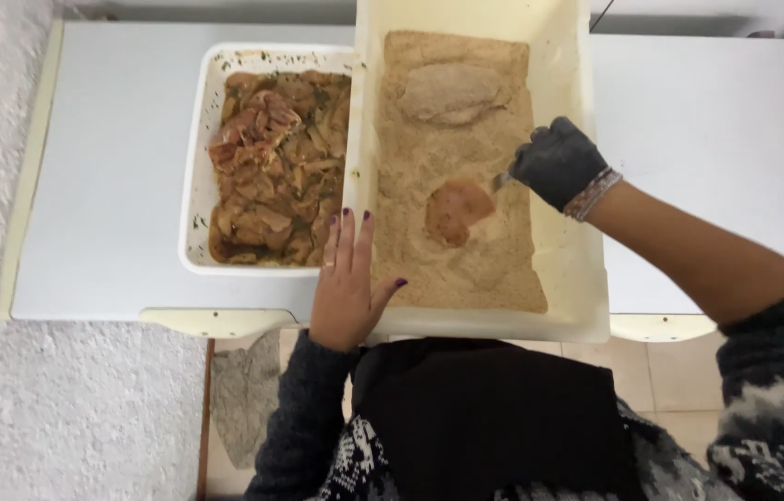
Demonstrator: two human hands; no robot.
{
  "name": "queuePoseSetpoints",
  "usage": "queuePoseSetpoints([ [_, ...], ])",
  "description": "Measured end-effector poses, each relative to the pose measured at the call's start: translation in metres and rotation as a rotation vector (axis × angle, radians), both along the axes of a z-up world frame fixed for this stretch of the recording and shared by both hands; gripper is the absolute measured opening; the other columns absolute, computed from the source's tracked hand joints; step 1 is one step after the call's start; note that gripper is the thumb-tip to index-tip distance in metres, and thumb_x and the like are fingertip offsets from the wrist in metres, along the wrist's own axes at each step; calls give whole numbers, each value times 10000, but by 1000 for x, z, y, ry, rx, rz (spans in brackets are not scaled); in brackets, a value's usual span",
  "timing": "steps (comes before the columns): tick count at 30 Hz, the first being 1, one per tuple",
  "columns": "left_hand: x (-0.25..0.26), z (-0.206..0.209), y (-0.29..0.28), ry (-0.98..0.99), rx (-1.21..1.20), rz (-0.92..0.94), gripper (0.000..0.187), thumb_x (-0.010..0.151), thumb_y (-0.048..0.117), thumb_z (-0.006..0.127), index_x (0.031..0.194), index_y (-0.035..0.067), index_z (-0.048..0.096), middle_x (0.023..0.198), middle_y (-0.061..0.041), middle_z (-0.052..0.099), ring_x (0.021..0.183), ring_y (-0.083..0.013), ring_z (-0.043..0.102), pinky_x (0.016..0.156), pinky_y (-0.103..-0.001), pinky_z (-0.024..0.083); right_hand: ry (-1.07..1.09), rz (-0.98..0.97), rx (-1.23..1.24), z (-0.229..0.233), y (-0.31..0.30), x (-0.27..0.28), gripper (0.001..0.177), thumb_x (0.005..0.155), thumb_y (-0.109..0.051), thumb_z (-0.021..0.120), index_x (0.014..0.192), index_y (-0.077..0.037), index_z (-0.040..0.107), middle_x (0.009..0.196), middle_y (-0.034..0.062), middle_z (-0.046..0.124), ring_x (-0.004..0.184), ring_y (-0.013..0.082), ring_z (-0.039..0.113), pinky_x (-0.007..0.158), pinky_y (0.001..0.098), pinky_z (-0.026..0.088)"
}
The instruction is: Breading pieces of marinated chicken and placing them into a clean tray.
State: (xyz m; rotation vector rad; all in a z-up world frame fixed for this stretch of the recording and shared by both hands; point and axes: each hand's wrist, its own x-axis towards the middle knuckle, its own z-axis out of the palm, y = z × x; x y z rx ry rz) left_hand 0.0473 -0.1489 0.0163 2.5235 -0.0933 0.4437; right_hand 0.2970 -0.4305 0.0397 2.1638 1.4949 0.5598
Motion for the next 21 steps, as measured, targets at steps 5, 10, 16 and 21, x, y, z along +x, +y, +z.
queuePoseSetpoints([
  [5, 1, -4, 2, -3, 2, -44, 907, 953, 510, 667, 1608, 19, 275, 1653, -310, 247, 1530, -519, 236, 1241, -546, 254, -6, -183, 57, -25, -4, -8, 177, 908, -200, 635, 738, -230, 677, 653, -22, 617, 731, 179, 631, 719, 347, 470],
  [10, 4, -5, 5, -22, -38, -73, 882, 959, 484, 664, 1598, 3, 293, 1650, -315, 251, 1525, -528, 235, 1238, -552, 247, 108, -268, 305, -18, -5, -39, 129, 893, -164, 606, 836, -207, 713, 783, 11, 677, 776, 223, 657, 716, 388, 504],
  [16, 0, -5, 12, -7, -93, -155, 822, 993, 408, 655, 1589, -30, 297, 1658, -299, 268, 1557, -528, 204, 1241, -548, 254, 363, -322, 501, -52, 13, -127, 145, 911, -137, 586, 915, -157, 729, 785, 78, 676, 733, 284, 653, 655, 428, 530],
  [21, -2, 1, 21, 20, -145, -250, 751, 1006, 332, 656, 1579, -32, 335, 1638, -292, 321, 1552, -512, 244, 1228, -524, 287, 399, -483, 387, -34, 20, -170, 127, 920, -176, 605, 869, -169, 721, 681, 88, 641, 684, 287, 646, 621, 445, 526],
])
